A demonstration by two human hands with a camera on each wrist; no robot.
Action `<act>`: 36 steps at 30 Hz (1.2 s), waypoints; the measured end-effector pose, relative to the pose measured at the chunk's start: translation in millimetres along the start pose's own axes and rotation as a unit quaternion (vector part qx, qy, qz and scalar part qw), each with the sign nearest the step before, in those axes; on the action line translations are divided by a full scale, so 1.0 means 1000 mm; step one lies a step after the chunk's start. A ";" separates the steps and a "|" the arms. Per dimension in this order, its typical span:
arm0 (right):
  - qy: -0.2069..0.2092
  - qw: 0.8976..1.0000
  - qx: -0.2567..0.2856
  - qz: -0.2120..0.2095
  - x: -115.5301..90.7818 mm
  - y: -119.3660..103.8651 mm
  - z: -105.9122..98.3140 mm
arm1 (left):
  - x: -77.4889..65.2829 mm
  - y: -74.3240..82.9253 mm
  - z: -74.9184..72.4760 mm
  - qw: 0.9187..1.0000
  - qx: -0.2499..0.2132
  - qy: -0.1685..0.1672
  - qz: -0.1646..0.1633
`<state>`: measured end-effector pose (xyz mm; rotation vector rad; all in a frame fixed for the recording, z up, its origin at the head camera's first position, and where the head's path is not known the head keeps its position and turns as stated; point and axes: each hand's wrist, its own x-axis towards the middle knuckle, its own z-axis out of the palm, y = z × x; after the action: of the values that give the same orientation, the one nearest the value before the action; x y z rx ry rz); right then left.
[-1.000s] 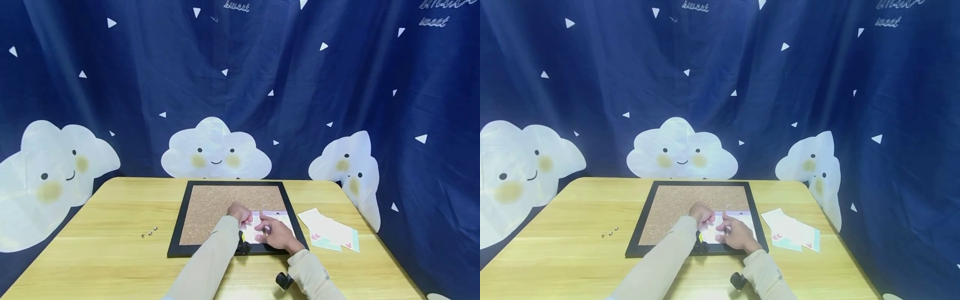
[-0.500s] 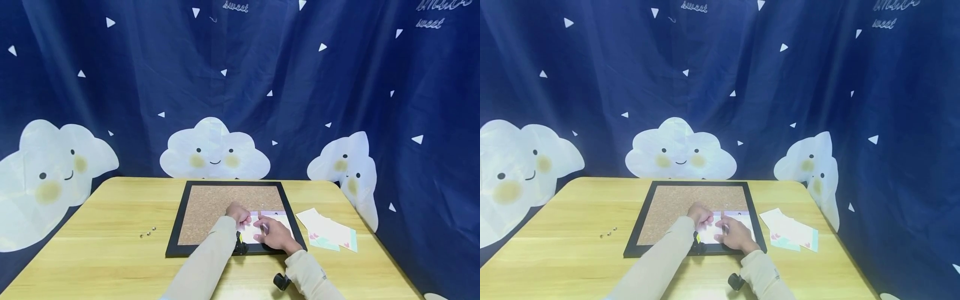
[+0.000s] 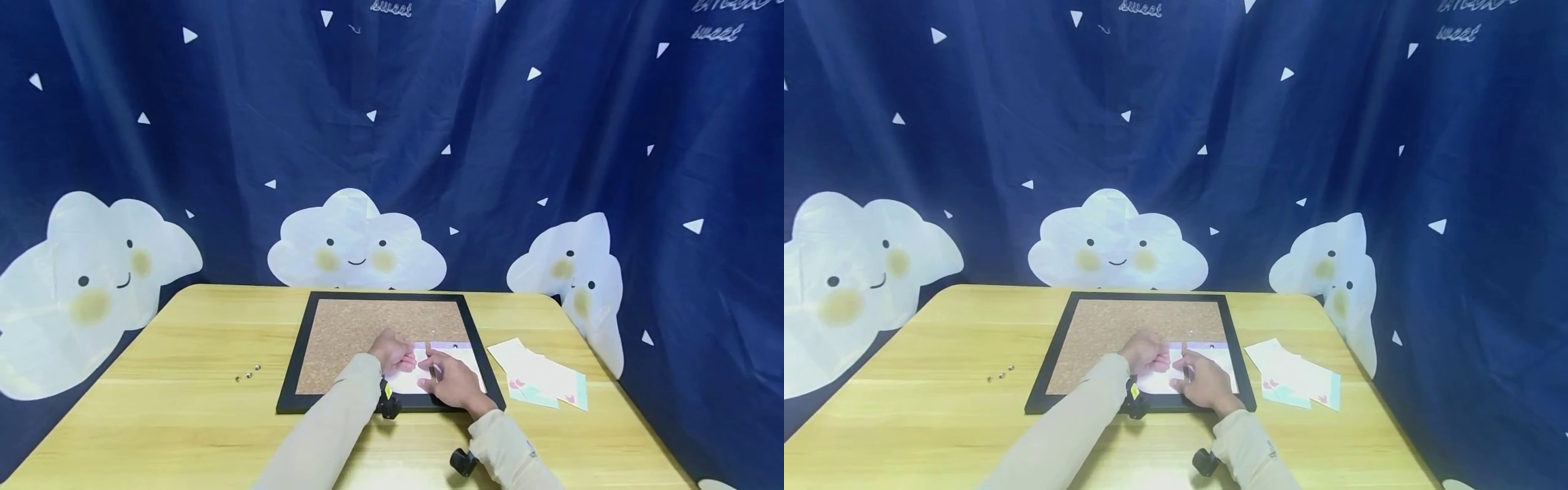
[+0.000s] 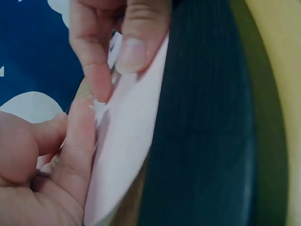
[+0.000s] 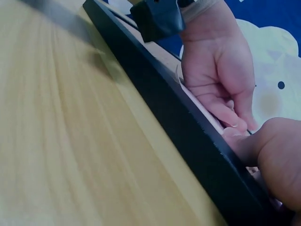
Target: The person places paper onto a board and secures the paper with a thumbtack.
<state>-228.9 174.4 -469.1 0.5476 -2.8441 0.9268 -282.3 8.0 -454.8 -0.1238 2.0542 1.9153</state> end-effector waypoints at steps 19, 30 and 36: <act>0.145 0.986 0.079 -0.029 -0.009 0.002 0.005 | -0.035 -0.008 -0.027 0.994 0.021 -0.084 0.072; 0.133 0.980 0.143 -0.022 -0.013 0.002 -0.007 | -0.065 0.005 -0.062 0.992 0.093 -0.054 0.065; 0.154 0.980 0.123 0.002 -0.014 0.007 -0.013 | -0.077 0.004 -0.082 0.995 0.080 0.005 0.064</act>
<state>-218.4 191.5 -465.3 0.3790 -2.4736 1.2534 -225.3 -84.2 -424.6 0.0370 2.2632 1.8140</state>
